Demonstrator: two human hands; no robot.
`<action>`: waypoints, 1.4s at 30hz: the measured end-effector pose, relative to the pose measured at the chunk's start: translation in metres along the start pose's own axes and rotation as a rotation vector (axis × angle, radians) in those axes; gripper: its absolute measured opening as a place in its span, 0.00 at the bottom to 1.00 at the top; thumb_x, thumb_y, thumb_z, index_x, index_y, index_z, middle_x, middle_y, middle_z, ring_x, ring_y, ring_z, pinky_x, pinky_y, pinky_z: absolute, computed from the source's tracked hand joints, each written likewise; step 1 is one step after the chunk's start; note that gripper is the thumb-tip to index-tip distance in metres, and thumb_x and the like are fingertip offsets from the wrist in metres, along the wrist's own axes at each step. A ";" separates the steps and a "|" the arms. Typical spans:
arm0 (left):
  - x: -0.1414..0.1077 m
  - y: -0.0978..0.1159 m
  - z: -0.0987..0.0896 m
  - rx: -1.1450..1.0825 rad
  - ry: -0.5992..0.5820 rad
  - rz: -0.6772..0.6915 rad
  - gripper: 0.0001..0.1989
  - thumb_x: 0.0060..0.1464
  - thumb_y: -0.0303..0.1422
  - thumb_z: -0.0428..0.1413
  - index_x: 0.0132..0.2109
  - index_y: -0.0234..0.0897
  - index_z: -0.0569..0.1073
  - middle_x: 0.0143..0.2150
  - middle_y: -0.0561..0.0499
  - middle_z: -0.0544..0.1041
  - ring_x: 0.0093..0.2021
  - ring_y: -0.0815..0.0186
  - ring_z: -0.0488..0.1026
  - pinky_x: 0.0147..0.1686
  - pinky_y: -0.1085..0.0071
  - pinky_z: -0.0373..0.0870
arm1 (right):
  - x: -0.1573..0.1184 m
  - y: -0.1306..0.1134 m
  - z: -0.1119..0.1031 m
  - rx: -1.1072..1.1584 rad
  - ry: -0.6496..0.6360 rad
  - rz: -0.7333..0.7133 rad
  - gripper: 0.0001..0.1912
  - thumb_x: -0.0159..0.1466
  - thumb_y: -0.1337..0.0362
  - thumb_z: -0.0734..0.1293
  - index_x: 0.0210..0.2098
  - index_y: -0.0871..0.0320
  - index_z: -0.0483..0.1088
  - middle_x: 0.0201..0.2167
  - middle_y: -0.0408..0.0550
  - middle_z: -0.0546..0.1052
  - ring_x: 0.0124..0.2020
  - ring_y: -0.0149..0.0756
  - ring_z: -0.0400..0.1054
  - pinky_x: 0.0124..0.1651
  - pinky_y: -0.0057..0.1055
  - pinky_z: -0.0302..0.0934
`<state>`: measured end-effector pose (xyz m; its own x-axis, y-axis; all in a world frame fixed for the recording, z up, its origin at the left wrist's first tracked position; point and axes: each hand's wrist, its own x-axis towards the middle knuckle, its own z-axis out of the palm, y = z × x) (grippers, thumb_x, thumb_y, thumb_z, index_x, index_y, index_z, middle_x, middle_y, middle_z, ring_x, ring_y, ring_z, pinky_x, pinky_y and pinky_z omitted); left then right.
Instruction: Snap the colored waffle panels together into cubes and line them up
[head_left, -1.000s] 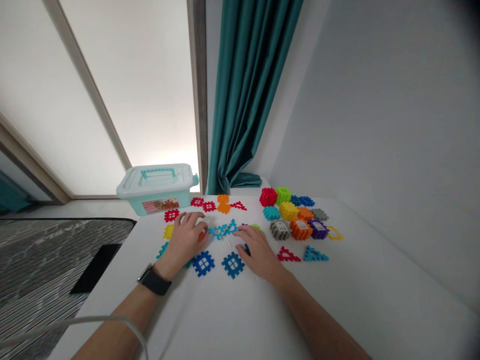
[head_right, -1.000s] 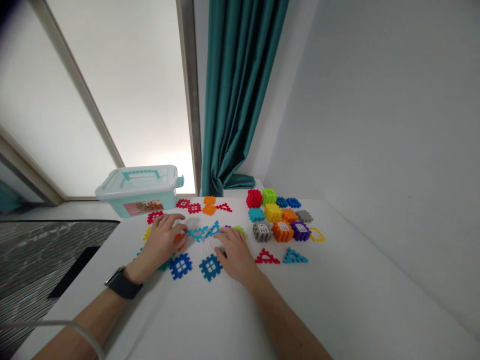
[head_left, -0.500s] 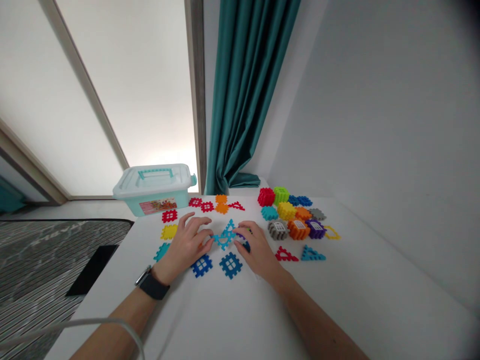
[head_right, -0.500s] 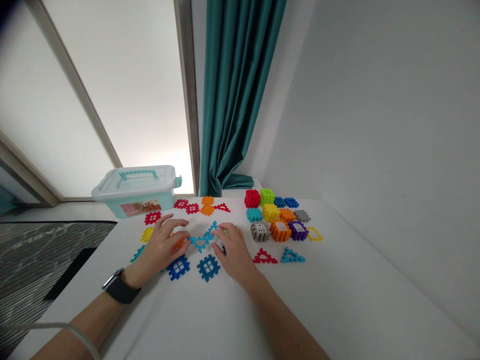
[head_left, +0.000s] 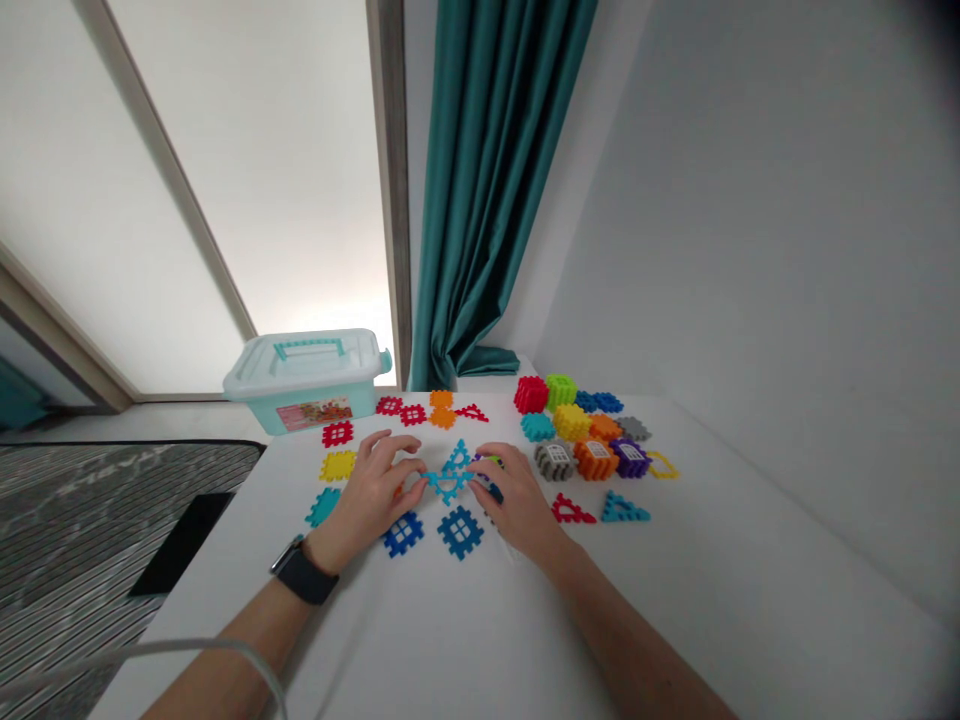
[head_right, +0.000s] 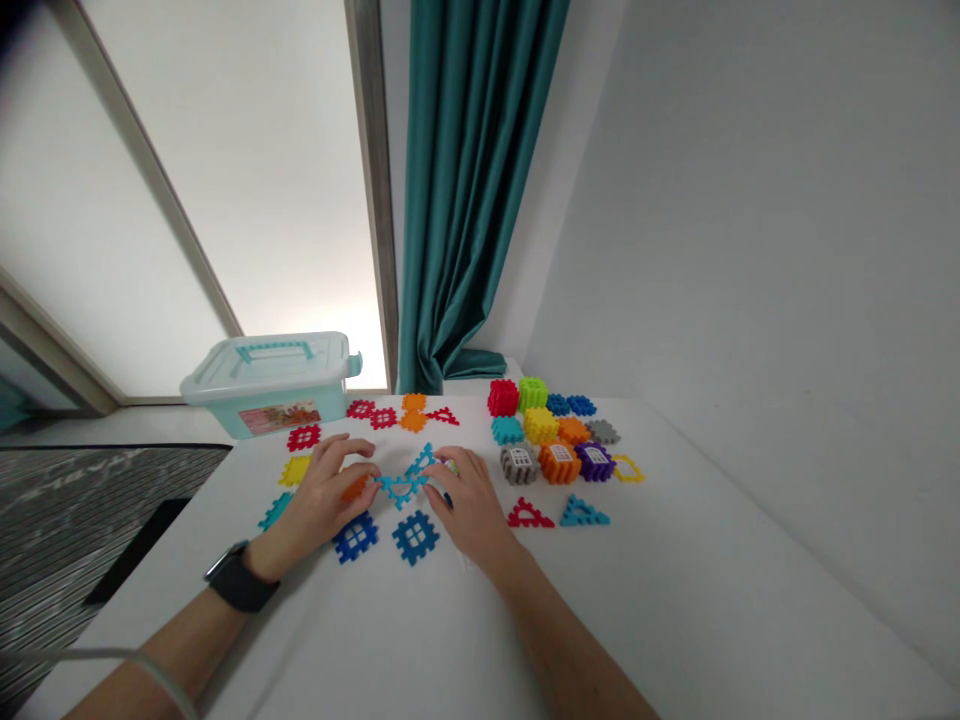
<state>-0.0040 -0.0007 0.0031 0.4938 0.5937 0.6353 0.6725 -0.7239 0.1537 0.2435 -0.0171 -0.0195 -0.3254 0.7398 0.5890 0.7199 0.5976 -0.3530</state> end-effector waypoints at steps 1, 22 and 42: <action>0.000 0.000 0.000 -0.007 0.007 0.004 0.05 0.62 0.30 0.54 0.41 0.40 0.76 0.50 0.45 0.74 0.54 0.57 0.68 0.60 0.52 0.63 | 0.000 0.000 0.000 -0.005 0.001 -0.007 0.08 0.67 0.66 0.64 0.45 0.53 0.73 0.51 0.53 0.72 0.54 0.45 0.67 0.58 0.44 0.63; 0.000 0.005 0.012 -0.398 -0.068 -0.262 0.08 0.65 0.32 0.50 0.41 0.39 0.74 0.45 0.47 0.71 0.48 0.62 0.71 0.51 0.63 0.70 | 0.005 -0.014 -0.006 0.242 0.081 0.169 0.06 0.67 0.65 0.62 0.37 0.55 0.71 0.46 0.54 0.71 0.49 0.42 0.69 0.56 0.41 0.64; -0.003 0.001 0.010 -0.150 0.047 -0.022 0.03 0.62 0.32 0.57 0.42 0.40 0.75 0.52 0.44 0.70 0.53 0.56 0.67 0.53 0.57 0.67 | 0.005 -0.008 0.000 0.325 0.078 0.205 0.06 0.67 0.64 0.63 0.40 0.55 0.72 0.44 0.51 0.72 0.48 0.42 0.69 0.55 0.43 0.64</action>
<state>0.0010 -0.0001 -0.0066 0.4508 0.5954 0.6650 0.5915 -0.7572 0.2770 0.2361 -0.0183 -0.0139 -0.1382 0.8355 0.5318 0.5293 0.5161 -0.6734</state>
